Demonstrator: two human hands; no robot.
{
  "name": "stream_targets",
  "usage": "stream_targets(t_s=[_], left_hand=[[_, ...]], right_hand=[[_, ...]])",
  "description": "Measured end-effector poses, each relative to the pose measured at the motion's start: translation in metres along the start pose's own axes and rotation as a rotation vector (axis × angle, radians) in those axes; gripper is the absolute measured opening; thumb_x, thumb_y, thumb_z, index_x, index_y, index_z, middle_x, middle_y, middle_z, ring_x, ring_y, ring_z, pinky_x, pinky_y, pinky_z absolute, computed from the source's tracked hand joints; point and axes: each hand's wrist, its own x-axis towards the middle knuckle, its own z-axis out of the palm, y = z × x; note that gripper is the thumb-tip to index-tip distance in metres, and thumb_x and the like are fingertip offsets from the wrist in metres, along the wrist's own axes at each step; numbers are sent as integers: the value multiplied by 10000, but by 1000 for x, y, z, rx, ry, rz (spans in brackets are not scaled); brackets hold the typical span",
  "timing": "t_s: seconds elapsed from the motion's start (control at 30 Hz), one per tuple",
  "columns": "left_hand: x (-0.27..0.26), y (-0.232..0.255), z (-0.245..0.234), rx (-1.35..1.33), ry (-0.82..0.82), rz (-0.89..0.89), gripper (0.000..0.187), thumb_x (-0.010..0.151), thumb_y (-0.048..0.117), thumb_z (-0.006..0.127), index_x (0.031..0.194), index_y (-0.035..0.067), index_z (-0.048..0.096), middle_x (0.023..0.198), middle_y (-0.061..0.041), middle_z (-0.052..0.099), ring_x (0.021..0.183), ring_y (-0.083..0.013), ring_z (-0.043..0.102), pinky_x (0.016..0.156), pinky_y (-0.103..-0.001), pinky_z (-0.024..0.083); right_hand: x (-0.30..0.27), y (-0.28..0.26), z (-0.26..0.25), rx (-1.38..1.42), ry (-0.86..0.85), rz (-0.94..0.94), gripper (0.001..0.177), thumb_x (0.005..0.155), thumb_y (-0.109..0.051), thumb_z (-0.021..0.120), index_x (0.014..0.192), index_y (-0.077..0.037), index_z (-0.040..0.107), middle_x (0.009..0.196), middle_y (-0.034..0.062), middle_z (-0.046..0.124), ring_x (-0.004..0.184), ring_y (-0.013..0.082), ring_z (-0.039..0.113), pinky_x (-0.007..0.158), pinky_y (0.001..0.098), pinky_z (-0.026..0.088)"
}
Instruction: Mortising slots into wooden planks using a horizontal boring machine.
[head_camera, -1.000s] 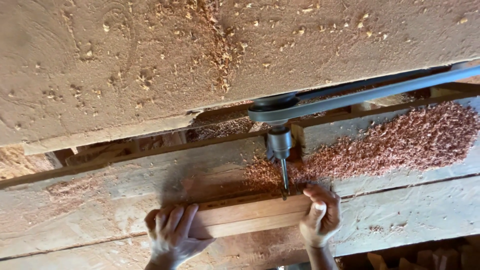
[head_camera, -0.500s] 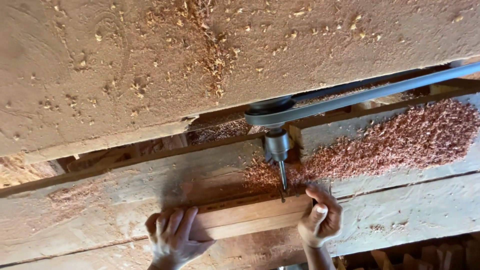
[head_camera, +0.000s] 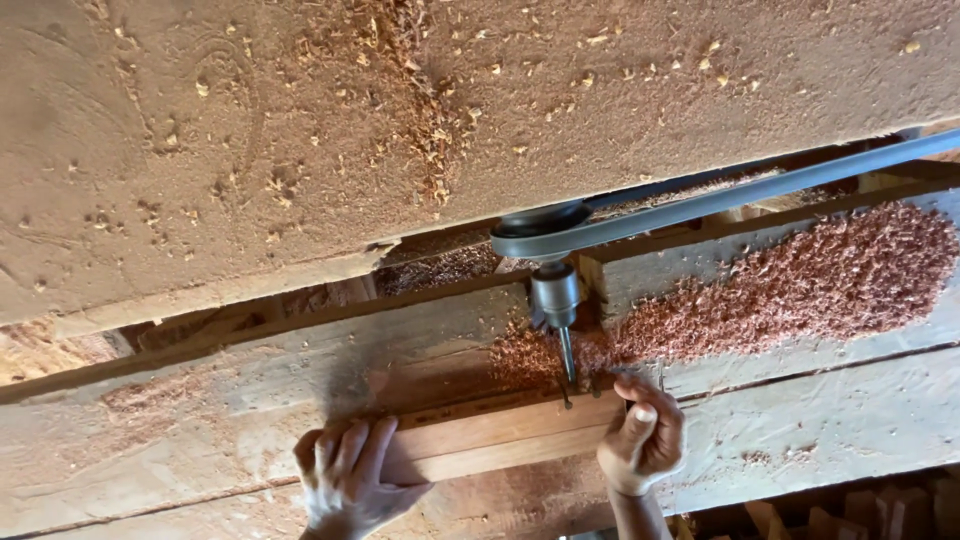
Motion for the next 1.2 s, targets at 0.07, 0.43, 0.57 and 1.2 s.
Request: stream_targets(t_s=[0.07,0.43,0.57,1.2], left_hand=[[4,1,-2,3,3,5,872,609,857,754,1126,157,694,1034,-31,621,1025,-260,571,955,-563,399],[10,5,-6,5,12,-9,808,609,796,777,1100,158,700,1036,-19,627,1023,-251,564,953,-555,396],[9,3,-5,3,8,-18,812,622,809,752,1110,161,702,1007,-26,617,996,-247,582,956,-547,399],[19,14,-1,69,97,-97,825,468,762,854,1060,221,664,1037,7,614,962,-206,555,917,-513,457]], right_hand=[[3,-2,2,36,-11,0,131,1102,-176,554,1185,-105,627,1114,37,713,1051,163,716,1002,315,639],[4,-1,4,7,38,3,120,1102,-156,557,1174,-96,633,1107,56,729,1046,165,737,974,276,651],[8,-2,7,-12,31,-7,131,1107,-184,553,1170,-104,634,1098,54,729,1012,152,736,927,272,648],[24,2,6,-96,-90,-66,198,1066,-163,594,1239,-68,601,1171,87,703,966,146,702,828,223,630]])
